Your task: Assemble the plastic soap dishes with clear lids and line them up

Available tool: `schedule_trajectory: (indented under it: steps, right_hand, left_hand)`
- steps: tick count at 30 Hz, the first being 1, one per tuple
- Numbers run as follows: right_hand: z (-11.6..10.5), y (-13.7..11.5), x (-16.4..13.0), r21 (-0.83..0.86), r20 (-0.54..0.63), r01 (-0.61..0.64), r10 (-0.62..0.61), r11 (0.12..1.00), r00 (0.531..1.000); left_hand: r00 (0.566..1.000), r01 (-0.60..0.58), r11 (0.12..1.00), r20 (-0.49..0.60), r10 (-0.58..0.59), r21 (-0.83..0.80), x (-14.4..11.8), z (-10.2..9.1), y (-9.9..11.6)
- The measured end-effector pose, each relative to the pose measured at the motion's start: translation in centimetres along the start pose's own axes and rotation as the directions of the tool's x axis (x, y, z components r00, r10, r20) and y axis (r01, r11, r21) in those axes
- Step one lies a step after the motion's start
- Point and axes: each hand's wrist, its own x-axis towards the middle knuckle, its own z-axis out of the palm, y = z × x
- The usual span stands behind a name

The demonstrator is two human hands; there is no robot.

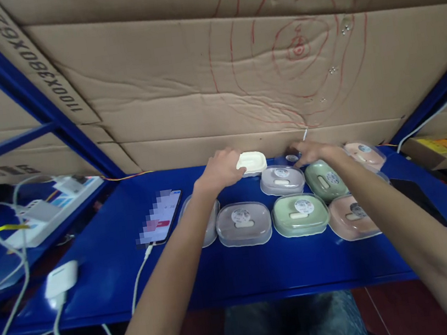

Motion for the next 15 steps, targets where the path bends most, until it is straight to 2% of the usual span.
schedule_trajectory:
  steps: [3, 6, 10, 15]
  right_hand:
    - [0.6, 0.1, 0.2, -0.035, 0.059, -0.048, 0.05, 0.998, 0.997]
    - [1.3, 0.1, 0.2, -0.062, 0.062, -0.086, 0.089, 0.994, 0.994]
    - [1.6, 0.5, 0.2, -0.067, 0.054, -0.083, 0.087, 0.994, 0.995]
    - [1.7, 0.9, 0.3, -0.064, 0.001, -0.039, 0.039, 0.997, 0.999]
  left_hand:
    - [0.993, -0.036, 0.998, 0.111, 0.031, 0.044, 2.6, 0.1, -0.4]
    - [0.982, -0.066, 0.996, 0.184, 0.053, 0.066, 4.8, 1.3, -0.3]
    - [0.983, -0.037, 0.996, 0.184, 0.021, 0.083, 6.7, 2.5, -0.3]
    - [0.985, 0.014, 0.998, 0.173, -0.025, 0.064, 7.6, 3.1, -1.6]
